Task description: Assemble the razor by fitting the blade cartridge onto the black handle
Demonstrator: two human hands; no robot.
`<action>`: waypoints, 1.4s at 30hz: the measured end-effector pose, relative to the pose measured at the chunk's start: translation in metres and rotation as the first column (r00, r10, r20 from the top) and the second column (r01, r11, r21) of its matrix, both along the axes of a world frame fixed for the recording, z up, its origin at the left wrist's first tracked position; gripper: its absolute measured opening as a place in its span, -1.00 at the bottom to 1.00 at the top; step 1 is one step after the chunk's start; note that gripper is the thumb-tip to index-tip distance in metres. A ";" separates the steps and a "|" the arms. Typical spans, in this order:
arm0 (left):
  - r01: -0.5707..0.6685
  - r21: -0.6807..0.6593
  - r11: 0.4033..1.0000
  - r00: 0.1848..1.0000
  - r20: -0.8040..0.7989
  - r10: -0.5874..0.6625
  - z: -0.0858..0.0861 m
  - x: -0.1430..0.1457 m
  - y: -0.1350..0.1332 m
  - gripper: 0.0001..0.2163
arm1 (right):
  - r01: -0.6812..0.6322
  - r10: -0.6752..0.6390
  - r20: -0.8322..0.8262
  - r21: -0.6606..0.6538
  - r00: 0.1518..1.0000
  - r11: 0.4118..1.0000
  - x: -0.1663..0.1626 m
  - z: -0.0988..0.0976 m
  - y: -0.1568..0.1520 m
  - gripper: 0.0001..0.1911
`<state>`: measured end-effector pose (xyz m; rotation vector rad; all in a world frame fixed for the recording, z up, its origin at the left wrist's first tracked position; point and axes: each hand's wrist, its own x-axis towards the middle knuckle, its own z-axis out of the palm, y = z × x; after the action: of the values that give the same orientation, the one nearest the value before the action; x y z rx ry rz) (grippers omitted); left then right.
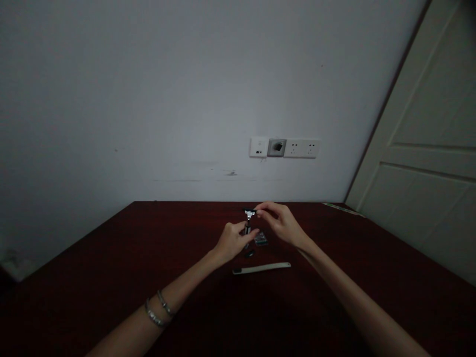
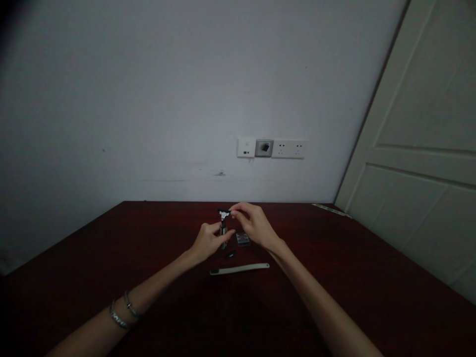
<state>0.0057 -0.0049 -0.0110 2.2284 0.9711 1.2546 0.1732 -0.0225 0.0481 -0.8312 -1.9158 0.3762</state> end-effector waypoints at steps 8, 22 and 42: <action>0.064 -0.046 0.997 0.997 -0.049 -0.067 0.007 -0.006 0.006 -0.74 | 0.074 -0.074 -0.031 -0.008 0.997 0.997 -0.001 -0.002 0.004 -0.79; 0.414 -0.558 0.719 0.859 0.502 -0.105 0.015 -0.018 0.028 -0.53 | 0.181 -0.138 0.238 -0.167 0.961 0.969 0.000 -0.017 0.011 -0.67; -0.042 -0.570 0.820 0.922 -0.337 -0.187 0.017 -0.057 0.049 -0.52 | 0.372 -0.156 0.677 -0.186 0.720 0.909 -0.043 -0.069 0.008 -0.64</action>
<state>-0.0514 0.0441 0.0062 2.0103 1.1930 0.3954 0.1301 -0.0149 -0.0206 -1.6040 -2.3520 0.2193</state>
